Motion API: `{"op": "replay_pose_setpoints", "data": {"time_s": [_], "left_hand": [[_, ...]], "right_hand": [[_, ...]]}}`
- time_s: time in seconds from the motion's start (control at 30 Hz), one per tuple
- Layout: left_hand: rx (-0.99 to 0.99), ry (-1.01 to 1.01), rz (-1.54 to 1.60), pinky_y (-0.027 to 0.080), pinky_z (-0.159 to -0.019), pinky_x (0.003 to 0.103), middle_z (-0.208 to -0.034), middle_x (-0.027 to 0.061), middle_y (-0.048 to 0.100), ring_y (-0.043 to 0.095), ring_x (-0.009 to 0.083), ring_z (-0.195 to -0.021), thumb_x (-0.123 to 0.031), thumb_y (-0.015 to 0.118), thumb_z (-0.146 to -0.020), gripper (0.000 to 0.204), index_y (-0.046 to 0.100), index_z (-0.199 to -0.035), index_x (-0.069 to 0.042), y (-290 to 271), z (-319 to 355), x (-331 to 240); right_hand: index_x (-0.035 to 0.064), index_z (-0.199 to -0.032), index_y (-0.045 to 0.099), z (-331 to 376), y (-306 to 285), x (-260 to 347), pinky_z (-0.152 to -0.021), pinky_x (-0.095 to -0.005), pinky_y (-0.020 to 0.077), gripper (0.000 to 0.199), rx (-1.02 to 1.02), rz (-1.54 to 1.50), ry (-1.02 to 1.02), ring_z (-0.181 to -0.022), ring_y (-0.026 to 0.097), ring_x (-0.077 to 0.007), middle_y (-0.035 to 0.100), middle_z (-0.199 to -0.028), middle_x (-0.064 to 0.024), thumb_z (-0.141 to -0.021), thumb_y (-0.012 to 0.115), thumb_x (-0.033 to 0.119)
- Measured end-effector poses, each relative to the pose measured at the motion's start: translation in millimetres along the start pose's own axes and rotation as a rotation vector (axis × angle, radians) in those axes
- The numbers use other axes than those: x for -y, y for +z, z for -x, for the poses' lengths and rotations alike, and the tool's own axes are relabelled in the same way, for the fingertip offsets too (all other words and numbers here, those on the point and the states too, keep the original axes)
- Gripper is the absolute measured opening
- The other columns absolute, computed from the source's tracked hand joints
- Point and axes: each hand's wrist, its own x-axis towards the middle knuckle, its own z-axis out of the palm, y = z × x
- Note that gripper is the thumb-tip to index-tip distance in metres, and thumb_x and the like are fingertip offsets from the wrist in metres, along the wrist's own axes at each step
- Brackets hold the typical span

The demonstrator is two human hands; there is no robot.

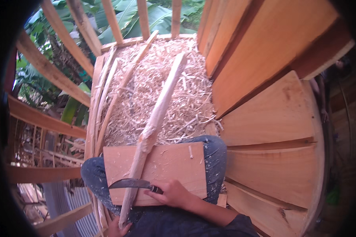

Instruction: The person sits cross-legged on a wooden floor and uses a curved knife to shave a long piece of wood. They hold the wood with their left hand and repeatedly scrape the knife along its length, producing wood shavings that accumulate on the floor.

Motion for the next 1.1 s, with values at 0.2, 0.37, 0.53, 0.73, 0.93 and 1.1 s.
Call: {"op": "replay_pose_setpoints", "data": {"time_s": [0.2, 0.37, 0.53, 0.73, 0.93, 1.1], "left_hand": [[-0.086, -0.069, -0.141, 0.046, -0.061, 0.039, -0.073, 0.0163, 0.063, 0.061, 0.0298, -0.067, -0.035, 0.062, -0.080, 0.035, 0.060, -0.098, -0.005, 41, 7, 66], [-0.039, -0.138, -0.171, 0.046, -0.062, 0.039, -0.071, 0.0152, 0.062, 0.061, 0.0281, -0.068, -0.037, 0.060, -0.081, 0.037, 0.061, -0.100, -0.006, 44, -8, 66], [-0.025, -0.119, -0.130, 0.046, -0.061, 0.037, -0.069, 0.0138, 0.061, 0.060, 0.0246, -0.066, -0.033, 0.061, -0.080, 0.035, 0.061, -0.099, -0.005, 42, -22, 56], [-0.017, -0.117, -0.083, 0.045, -0.060, 0.034, -0.067, 0.0122, 0.060, 0.058, 0.0204, -0.063, -0.028, 0.063, -0.078, 0.033, 0.062, -0.099, -0.003, 46, -28, 50], [-0.018, -0.110, 0.063, 0.045, -0.059, 0.031, -0.065, 0.0106, 0.059, 0.057, 0.0161, -0.060, -0.023, 0.065, -0.076, 0.031, 0.062, -0.098, -0.002, 35, -10, 56], [-0.056, -0.019, 0.137, 0.044, -0.052, 0.037, -0.058, 0.0147, 0.056, 0.058, 0.0307, -0.052, -0.025, 0.070, -0.072, 0.025, 0.058, -0.073, -0.002, 25, -22, 37]], "right_hand": [[0.0067, -0.076, 0.059, -5, -3, 6, -0.046, -0.0346, 0.0433, 0.026, 0.044, 0.043, -0.111, -0.048, 0.056, -0.0281, 0.053, -0.055, -0.0102, -0.082, 0.064, 0.031], [0.0061, -0.073, 0.056, -1, 4, -8, -0.048, -0.0370, 0.0436, 0.030, 0.077, 0.095, -0.119, -0.051, 0.055, -0.0308, 0.053, -0.056, -0.0112, -0.083, 0.061, 0.034], [0.0065, -0.080, 0.057, 1, 5, -6, -0.052, -0.0414, 0.0451, 0.033, 0.165, 0.059, -0.096, -0.056, 0.057, -0.0340, 0.056, -0.058, -0.0123, -0.084, 0.057, 0.039], [0.0068, -0.084, 0.060, -2, -2, 0, -0.054, -0.0414, 0.0464, 0.033, 0.216, 0.037, -0.105, -0.058, 0.058, -0.0350, 0.058, -0.061, -0.0138, -0.084, 0.057, 0.040], [0.0069, -0.081, 0.062, -15, 0, 9, -0.050, -0.0380, 0.0463, 0.032, 0.255, 0.135, -0.106, -0.055, 0.058, -0.0326, 0.058, -0.061, -0.0131, -0.082, 0.061, 0.039], [0.0057, -0.076, 0.058, -18, -3, 14, -0.049, -0.0366, 0.0457, 0.029, 0.289, 0.170, -0.023, -0.056, 0.058, -0.0296, 0.058, -0.062, -0.0112, -0.080, 0.064, 0.034]]}}
